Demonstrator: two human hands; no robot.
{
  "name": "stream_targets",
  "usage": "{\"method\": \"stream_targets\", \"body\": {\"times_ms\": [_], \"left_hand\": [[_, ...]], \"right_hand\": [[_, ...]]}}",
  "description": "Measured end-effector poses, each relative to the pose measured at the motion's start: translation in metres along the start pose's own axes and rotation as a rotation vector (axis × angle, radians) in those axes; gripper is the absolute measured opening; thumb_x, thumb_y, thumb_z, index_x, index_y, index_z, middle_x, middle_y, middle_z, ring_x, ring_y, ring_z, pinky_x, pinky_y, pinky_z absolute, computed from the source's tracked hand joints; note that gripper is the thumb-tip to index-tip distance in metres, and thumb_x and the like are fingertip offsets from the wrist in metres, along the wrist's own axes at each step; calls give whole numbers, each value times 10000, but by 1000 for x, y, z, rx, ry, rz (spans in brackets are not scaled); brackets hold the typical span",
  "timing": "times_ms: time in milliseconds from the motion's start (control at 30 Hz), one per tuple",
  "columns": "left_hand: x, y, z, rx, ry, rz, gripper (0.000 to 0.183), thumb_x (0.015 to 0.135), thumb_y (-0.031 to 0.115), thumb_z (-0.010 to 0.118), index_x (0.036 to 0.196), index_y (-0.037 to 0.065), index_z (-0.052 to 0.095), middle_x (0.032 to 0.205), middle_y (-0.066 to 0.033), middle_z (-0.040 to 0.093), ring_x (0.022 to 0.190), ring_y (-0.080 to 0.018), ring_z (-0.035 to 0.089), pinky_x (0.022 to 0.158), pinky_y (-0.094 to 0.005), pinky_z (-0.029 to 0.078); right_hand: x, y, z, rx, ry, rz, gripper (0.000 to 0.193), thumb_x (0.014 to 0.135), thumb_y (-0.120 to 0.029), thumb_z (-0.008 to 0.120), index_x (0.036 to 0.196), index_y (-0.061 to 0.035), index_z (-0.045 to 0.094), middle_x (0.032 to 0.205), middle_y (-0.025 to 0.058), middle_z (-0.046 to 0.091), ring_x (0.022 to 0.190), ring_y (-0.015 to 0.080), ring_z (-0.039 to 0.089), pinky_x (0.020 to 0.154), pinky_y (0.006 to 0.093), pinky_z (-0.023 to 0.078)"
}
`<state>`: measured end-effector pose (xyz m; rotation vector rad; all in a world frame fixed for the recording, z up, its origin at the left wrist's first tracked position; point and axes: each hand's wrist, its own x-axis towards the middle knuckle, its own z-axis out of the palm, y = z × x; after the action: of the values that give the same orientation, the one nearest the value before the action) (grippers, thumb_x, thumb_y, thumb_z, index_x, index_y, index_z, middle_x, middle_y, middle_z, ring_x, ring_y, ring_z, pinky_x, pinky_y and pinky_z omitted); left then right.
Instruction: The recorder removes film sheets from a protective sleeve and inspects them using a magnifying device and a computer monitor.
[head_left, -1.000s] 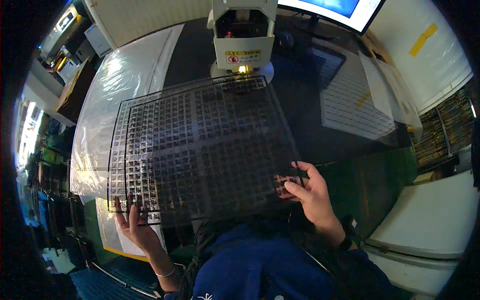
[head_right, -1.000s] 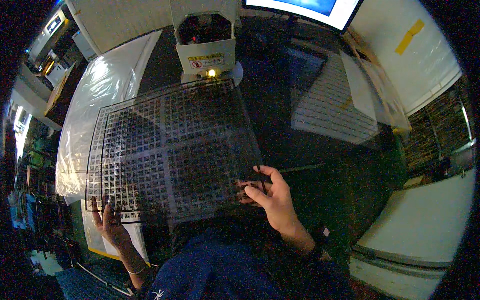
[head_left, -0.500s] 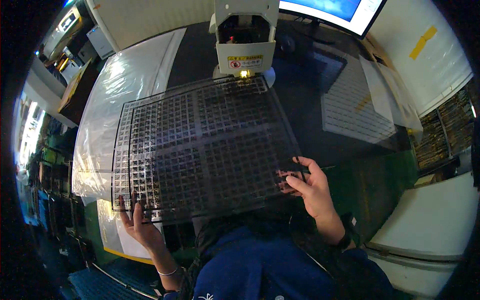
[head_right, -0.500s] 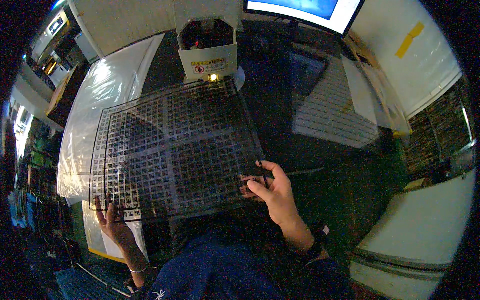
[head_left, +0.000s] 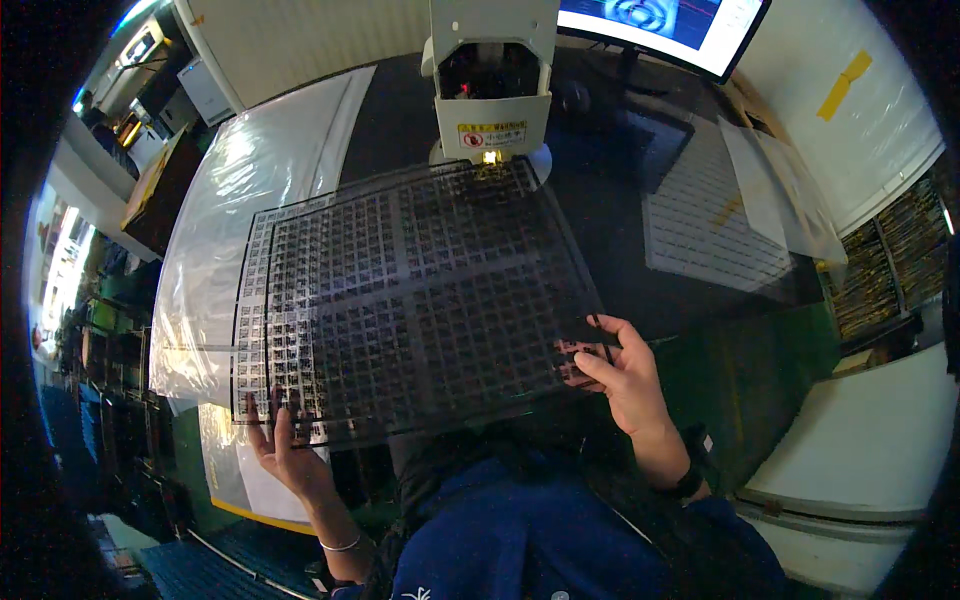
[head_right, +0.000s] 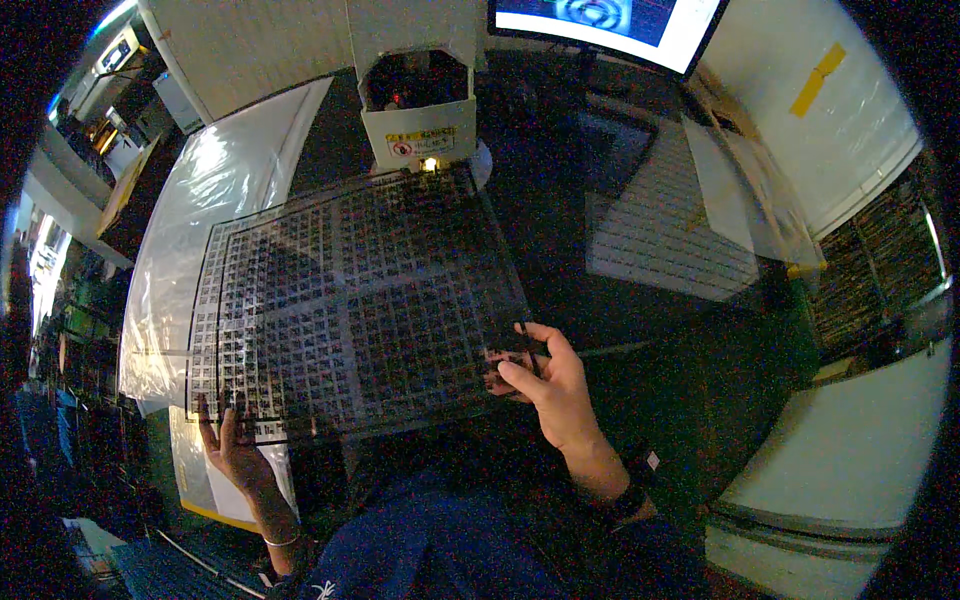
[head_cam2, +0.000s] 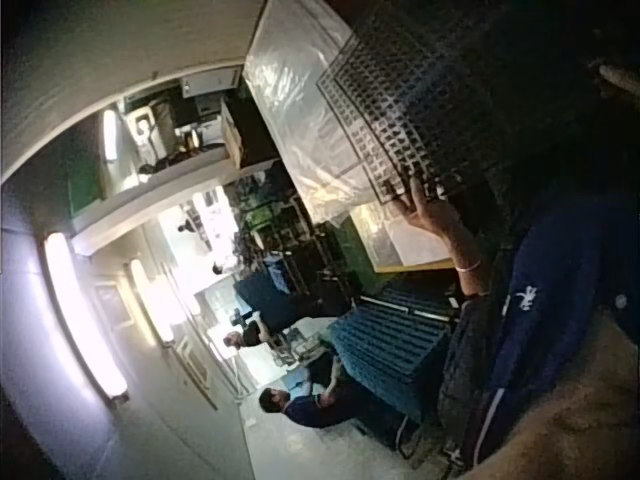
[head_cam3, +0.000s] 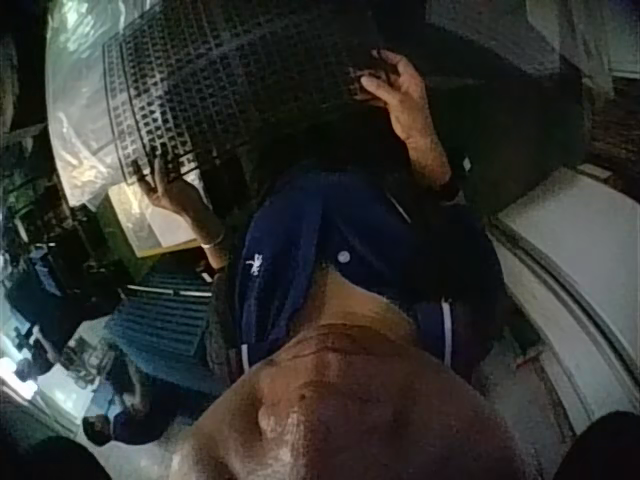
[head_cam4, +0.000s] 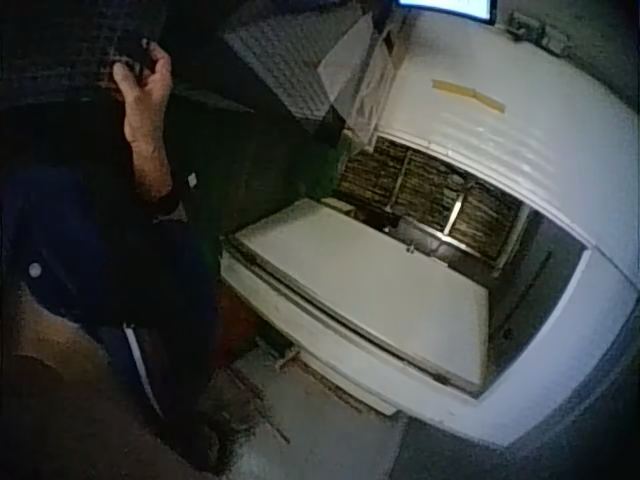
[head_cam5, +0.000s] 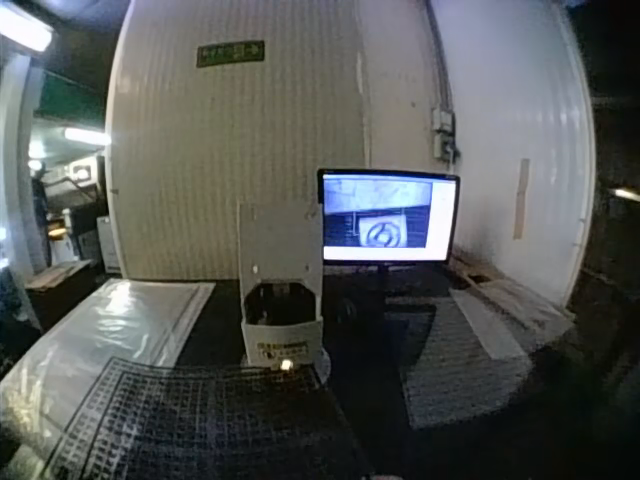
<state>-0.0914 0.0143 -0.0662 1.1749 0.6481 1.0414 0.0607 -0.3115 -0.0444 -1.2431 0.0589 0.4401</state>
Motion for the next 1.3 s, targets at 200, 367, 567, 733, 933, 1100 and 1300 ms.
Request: {"method": "stream_targets", "body": {"times_ms": [200, 367, 567, 733, 933, 1100, 1300], "left_hand": [[-4, 7, 5, -9, 0, -27, 503, 771, -2, 536, 1253, -3, 392, 1113, -163, 532, 923, -206, 575, 741, -295, 502], [-3, 2, 0, -4, -22, 6, 498, 778, 3, 534, 1253, 0, 386, 1099, -157, 541, 918, -198, 575, 724, -301, 504], [-3, 5, 9, -27, -28, -15, 491, 789, 11, 529, 1258, 17, 383, 1123, -154, 543, 905, -198, 577, 703, -286, 496], [0, 13, 7, -26, 9, -29, 504, 794, 10, 530, 1273, 37, 374, 1110, -155, 552, 884, -207, 583, 689, -288, 495], [0, 10, -4, -106, 46, -111, 514, 770, -4, 575, 1242, 6, 371, 1006, -138, 586, 764, -137, 568, 593, -225, 456], [-4, 17, -37, 6, 24, -12, 388, 791, 61, 617, 1143, -5, 468, 911, -57, 606, 717, -81, 552, 570, -183, 420], [-15, 37, -55, 171, 23, -290, 229, 831, 234, 605, 809, 6, 611, 664, -32, 600, 525, -103, 557, 498, -234, 457]], "right_hand": [[-1, 0, 1, 9, 0, 2, 442, 785, 11, 580, 1167, -3, 359, 938, 151, 603, 772, 192, 617, 665, 318, 533], [-3, 1, 1, 3, 4, -10, 447, 773, -7, 576, 1165, 4, 360, 974, 176, 608, 750, 182, 620, 640, 292, 524], [-1, -3, 1, 4, 6, 3, 430, 786, 13, 569, 1166, -1, 368, 963, 155, 600, 802, 204, 620, 685, 318, 536], [3, -3, 8, -56, -11, -8, 444, 787, -11, 568, 1181, 0, 362, 974, 158, 600, 780, 203, 621, 675, 317, 530], [-10, -8, 23, -155, 55, -4, 476, 765, -66, 570, 1206, -32, 392, 1001, 150, 582, 813, 212, 602, 680, 315, 517], [-30, -2, -1, -284, -155, 15, 476, 826, -55, 496, 1268, 26, 338, 1048, 108, 538, 862, 180, 570, 717, 270, 481], [-28, 0, -5, -191, -404, 94, 461, 831, -8, 460, 1273, 28, 334, 1044, 110, 541, 873, 176, 567, 739, 270, 476]]}}
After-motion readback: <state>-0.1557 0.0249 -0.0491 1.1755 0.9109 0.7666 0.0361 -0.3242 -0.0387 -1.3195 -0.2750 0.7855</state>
